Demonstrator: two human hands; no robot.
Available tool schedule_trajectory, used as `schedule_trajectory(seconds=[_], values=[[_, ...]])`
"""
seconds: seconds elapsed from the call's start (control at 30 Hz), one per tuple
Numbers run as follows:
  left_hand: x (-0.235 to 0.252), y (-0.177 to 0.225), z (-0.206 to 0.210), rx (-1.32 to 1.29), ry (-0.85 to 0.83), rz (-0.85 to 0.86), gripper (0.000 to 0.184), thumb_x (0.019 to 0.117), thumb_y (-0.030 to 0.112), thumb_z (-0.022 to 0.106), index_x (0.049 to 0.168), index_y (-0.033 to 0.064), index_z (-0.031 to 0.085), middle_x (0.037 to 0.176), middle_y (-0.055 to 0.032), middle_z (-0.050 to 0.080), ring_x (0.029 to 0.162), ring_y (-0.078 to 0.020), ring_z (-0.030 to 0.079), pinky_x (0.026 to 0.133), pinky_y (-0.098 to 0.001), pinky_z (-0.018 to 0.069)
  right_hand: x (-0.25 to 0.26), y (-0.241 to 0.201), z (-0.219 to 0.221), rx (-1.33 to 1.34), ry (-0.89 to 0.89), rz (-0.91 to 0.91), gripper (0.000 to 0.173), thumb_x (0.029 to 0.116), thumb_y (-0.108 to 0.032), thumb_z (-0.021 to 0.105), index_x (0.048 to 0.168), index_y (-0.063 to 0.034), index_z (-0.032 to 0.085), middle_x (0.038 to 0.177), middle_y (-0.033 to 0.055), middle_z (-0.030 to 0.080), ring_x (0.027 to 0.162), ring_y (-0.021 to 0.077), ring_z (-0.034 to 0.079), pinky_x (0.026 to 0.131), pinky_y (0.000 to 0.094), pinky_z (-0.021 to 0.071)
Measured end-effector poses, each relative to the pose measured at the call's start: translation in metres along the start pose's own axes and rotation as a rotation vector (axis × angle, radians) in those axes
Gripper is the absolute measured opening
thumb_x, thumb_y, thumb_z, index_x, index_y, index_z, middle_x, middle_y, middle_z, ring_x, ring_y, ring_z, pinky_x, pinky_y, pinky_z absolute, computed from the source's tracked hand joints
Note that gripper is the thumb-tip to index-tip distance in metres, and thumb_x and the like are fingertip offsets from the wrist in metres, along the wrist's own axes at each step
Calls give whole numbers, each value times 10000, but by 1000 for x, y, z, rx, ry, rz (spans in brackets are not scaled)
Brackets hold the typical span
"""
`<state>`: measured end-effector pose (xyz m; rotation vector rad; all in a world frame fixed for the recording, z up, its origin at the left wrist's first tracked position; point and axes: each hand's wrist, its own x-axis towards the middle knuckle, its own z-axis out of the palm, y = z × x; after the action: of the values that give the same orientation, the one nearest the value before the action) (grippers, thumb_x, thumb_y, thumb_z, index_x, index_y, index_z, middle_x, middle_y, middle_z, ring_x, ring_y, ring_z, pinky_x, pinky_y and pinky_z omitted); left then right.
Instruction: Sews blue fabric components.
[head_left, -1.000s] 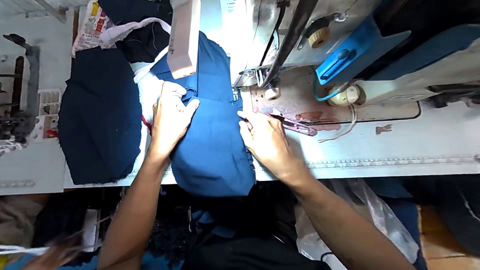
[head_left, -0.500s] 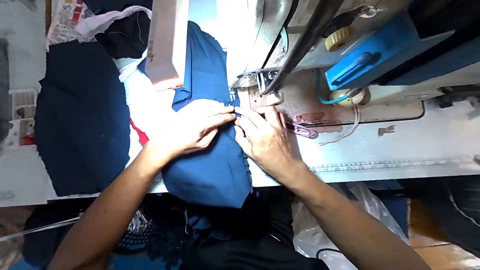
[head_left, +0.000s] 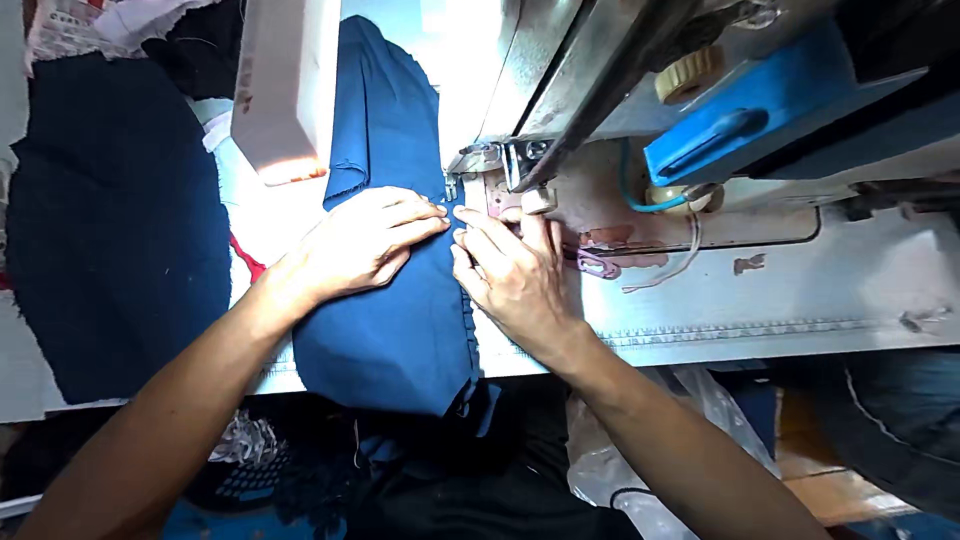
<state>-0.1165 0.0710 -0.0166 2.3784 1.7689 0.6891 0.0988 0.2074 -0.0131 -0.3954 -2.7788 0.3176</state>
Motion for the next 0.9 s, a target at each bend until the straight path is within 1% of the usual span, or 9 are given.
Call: schedule_trajectory(seconds=[0.17,0.27,0.4,0.57,0.67,0.7,0.77,0.83,0.9], values=[[4,-6,-3,12,-19,-12,433,995,115,439,1367,83,659,1372,-86,661,1334,-271,564,1168,-398,383,5,1,1,6,-2,21,293,1041,-292,537,1178,-143,749,1413,-17,639,1263,293,553,951,521,410],[5,-13,-5,18,-20,3,439,999,110,431,1379,90,649,1378,-81,659,1343,-270,556,1173,-395,376,6,2,0,57,-19,47,301,1036,-293,557,1219,-135,736,1374,45,645,1293,320,532,999,539,418],[7,-23,-8,17,-23,31,441,1000,114,417,1376,89,647,1380,-86,653,1343,-270,550,1167,-389,371,7,0,0,90,-11,99,313,1034,-339,582,1258,-189,739,1351,131,602,1253,363,527,965,547,437],[10,-21,-13,104,-30,24,428,1015,99,408,1364,86,655,1372,-97,662,1350,-298,554,1173,-417,377,6,-2,-2,98,8,124,349,1040,-370,574,1322,-213,707,1324,135,597,1223,358,528,938,541,441],[-2,30,-21,256,88,-377,358,1032,140,443,1291,107,687,1248,-100,699,1214,-296,628,1038,-472,481,-6,-13,-13,72,56,227,401,1013,-478,584,1186,-140,712,1125,93,672,1084,303,606,889,503,472],[-9,53,-21,319,132,-615,338,1057,247,453,1263,112,684,1189,-119,699,1135,-310,657,942,-500,523,-13,-16,-15,67,49,258,427,999,-525,576,1078,-128,710,1005,70,691,998,278,634,852,488,473],[-26,86,-19,351,112,-1024,607,1020,588,459,1287,69,625,1221,-211,631,1150,-435,599,888,-624,490,-26,-23,-18,92,-28,286,476,986,-570,564,979,-118,712,902,59,675,908,270,629,810,482,457],[-39,92,-15,327,76,-1153,788,922,743,503,1217,19,598,1200,-262,567,1154,-504,537,868,-672,448,-32,-29,-17,153,-82,258,397,990,-492,601,947,-108,689,915,77,648,919,288,618,785,484,465],[-38,85,-18,243,124,-1088,642,958,614,563,1116,1,669,1135,-237,627,1147,-460,555,939,-637,436,-29,-35,-18,252,-116,253,282,1015,-370,598,961,-102,665,960,83,645,946,270,623,801,461,495]])
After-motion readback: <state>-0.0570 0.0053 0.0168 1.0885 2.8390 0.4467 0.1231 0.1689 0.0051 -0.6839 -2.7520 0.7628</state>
